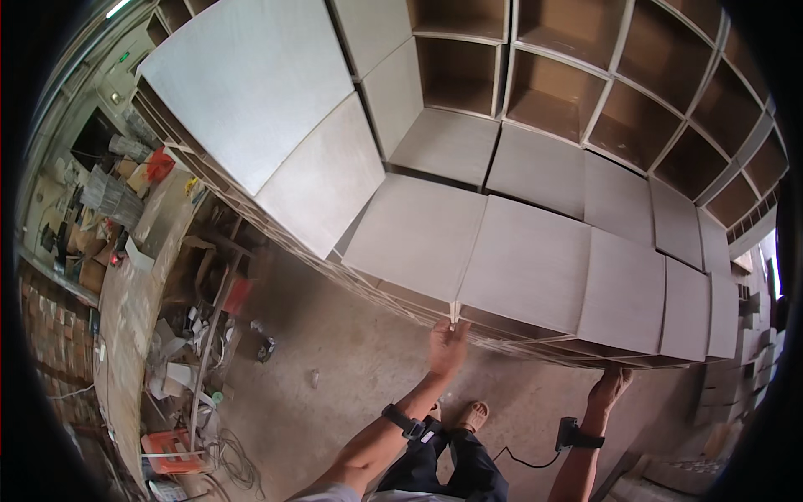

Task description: The person uses an orbital sander to smooth the surfaces of small white wooden boxes on a workbench. After sanding, the person places the boxes into a large multi-compartment shelving unit.

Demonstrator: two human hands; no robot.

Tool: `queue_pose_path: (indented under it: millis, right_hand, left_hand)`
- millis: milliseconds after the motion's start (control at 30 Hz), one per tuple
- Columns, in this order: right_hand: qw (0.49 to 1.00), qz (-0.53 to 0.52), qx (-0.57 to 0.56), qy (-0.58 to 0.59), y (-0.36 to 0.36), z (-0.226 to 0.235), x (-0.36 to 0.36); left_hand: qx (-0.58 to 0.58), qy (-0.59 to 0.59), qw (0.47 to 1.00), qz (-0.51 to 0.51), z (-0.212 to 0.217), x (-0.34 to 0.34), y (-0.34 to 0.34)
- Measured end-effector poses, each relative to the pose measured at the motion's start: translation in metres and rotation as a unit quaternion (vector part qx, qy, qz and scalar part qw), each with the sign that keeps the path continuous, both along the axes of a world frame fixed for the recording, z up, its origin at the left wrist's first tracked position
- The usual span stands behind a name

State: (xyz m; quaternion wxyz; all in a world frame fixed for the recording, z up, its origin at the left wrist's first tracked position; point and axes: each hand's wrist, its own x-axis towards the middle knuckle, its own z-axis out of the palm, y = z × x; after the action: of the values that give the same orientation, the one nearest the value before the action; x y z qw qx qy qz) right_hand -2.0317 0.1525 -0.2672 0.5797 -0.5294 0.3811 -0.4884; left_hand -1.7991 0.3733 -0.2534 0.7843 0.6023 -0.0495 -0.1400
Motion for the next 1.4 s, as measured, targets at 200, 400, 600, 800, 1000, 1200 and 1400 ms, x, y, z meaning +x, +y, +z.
queue_pose_path:
  millis: [200, 400, 600, 800, 1000, 1200, 1400]
  right_hand:
    - [0.999, -0.032, 0.016, -0.014, 0.013, 0.001, 0.012]
    - [1.000, -0.012, -0.010, -0.010, 0.015, 0.010, 0.017]
    - [0.998, -0.059, 0.001, -0.007, 0.022, 0.015, 0.022]
    - [0.999, -0.049, -0.015, 0.004, 0.025, 0.027, 0.027]
    - [0.999, -0.021, 0.019, -0.020, 0.020, 0.020, 0.022]
    - [0.999, -0.030, 0.024, -0.002, 0.014, 0.011, 0.016]
    - [1.000, -0.020, 0.015, 0.018, 0.014, 0.012, 0.018]
  left_hand:
    - [0.105, 0.054, 0.990, -0.080, -0.010, 0.022, 0.011]
    - [0.303, -0.155, 0.934, -0.103, 0.038, 0.014, 0.047]
    - [0.218, -0.275, 0.932, -0.090, 0.237, 0.041, 0.104]
    - [0.267, -0.394, 0.875, -0.088, 0.267, 0.087, 0.062]
    - [0.226, -0.435, 0.870, -0.048, 0.259, 0.083, 0.074]
    - [0.230, -0.329, 0.916, 0.007, 0.152, 0.006, 0.108]
    - [0.248, -0.171, 0.951, -0.063, 0.032, -0.003, 0.052]
